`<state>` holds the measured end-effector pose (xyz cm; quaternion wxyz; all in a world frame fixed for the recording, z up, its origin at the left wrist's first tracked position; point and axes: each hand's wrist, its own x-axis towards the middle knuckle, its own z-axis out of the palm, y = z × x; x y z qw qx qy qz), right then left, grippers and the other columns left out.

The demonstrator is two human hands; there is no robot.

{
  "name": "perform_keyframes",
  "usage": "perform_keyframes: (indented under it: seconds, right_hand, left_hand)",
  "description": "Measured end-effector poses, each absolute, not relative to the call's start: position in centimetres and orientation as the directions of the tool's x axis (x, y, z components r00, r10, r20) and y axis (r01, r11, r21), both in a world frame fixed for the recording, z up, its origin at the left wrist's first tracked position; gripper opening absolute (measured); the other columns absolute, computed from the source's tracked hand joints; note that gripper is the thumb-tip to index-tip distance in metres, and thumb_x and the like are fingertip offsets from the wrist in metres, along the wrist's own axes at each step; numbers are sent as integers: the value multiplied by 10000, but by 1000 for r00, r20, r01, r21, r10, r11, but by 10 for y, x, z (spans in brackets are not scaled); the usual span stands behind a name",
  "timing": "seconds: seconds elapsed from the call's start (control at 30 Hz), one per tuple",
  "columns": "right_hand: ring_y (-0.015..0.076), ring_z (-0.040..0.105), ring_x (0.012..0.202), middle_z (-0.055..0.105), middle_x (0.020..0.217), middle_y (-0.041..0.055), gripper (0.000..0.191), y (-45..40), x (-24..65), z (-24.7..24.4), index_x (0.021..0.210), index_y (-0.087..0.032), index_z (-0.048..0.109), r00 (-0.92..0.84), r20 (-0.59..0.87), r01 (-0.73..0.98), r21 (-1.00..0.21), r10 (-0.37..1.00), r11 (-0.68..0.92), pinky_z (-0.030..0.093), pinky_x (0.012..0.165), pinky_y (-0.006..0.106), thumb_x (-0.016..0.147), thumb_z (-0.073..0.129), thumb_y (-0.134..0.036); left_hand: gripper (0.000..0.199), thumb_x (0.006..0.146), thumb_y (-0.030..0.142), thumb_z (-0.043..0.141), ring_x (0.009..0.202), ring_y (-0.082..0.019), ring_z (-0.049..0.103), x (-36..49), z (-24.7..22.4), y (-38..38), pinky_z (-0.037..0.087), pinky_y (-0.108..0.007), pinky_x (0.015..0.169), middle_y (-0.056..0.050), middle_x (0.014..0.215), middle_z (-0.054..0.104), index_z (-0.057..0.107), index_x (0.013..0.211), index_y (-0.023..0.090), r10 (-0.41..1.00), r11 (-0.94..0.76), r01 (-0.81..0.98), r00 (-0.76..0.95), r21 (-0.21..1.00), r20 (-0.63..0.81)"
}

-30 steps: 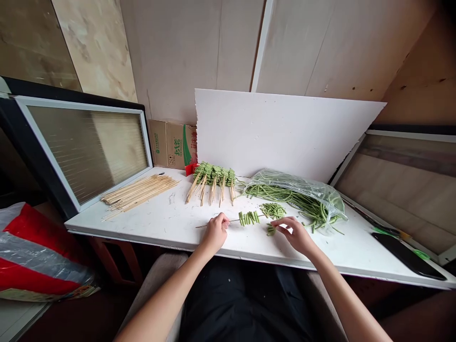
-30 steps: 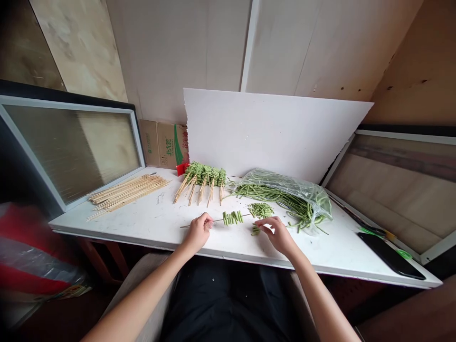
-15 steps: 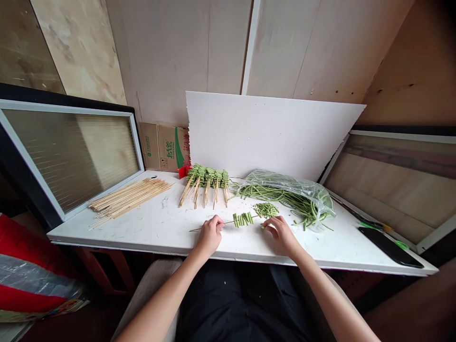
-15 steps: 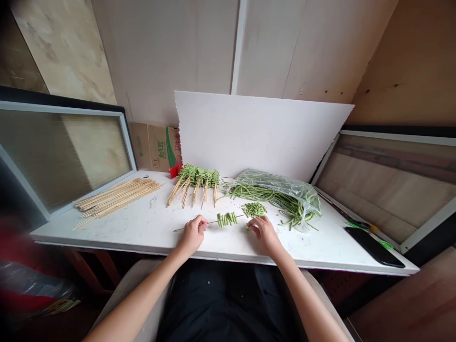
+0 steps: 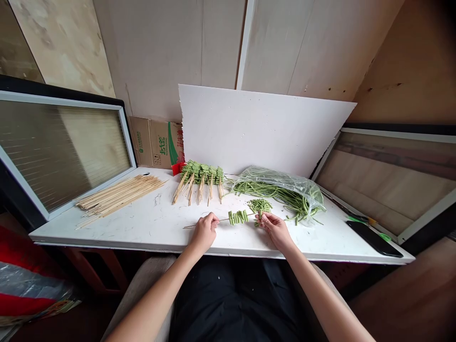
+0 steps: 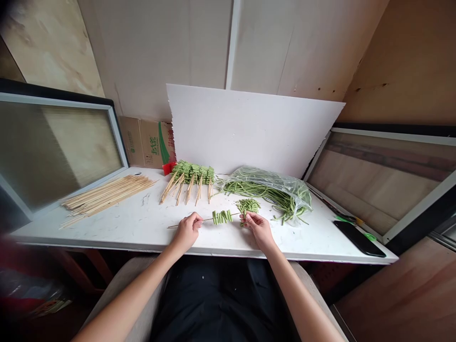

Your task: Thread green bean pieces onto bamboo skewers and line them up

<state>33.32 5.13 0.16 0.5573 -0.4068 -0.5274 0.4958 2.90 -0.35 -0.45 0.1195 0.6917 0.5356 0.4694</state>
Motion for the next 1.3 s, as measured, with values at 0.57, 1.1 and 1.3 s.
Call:
perform_keyframes:
  seconds: [0.57,1.1,1.3]
  right_hand:
    - [261,721,921,805,1018,94,492,47,331,6,1055,-231,795,-95,234,-44,-972,968,231,548,727,335,768,853,-626]
    - [245,710,890,803,1024,98,482,49,332,4,1045,-225,796,-93,235,-51,-972,967,232,546,713,323,766,861,-613]
    - [238,711,873,802,1013,105,430,48,335,5,1001,-213,823,-121,234,-39,-972,965,231,554,758,334,789,854,-586]
  left_hand:
    - [193,939,57,525,783,-211,654,30,-3,-6,452,-302,718,-34,842,728,612,893,224,853,-387,681,7,622,522]
    - [198,923,45,522,782,-208,661,29,-5,-5,451,-299,712,-31,841,726,597,895,227,855,-383,680,3,626,519]
    - [240,899,7,503,747,-197,662,28,-5,-4,443,-277,694,-20,810,716,591,873,229,856,-386,663,-2,641,518]
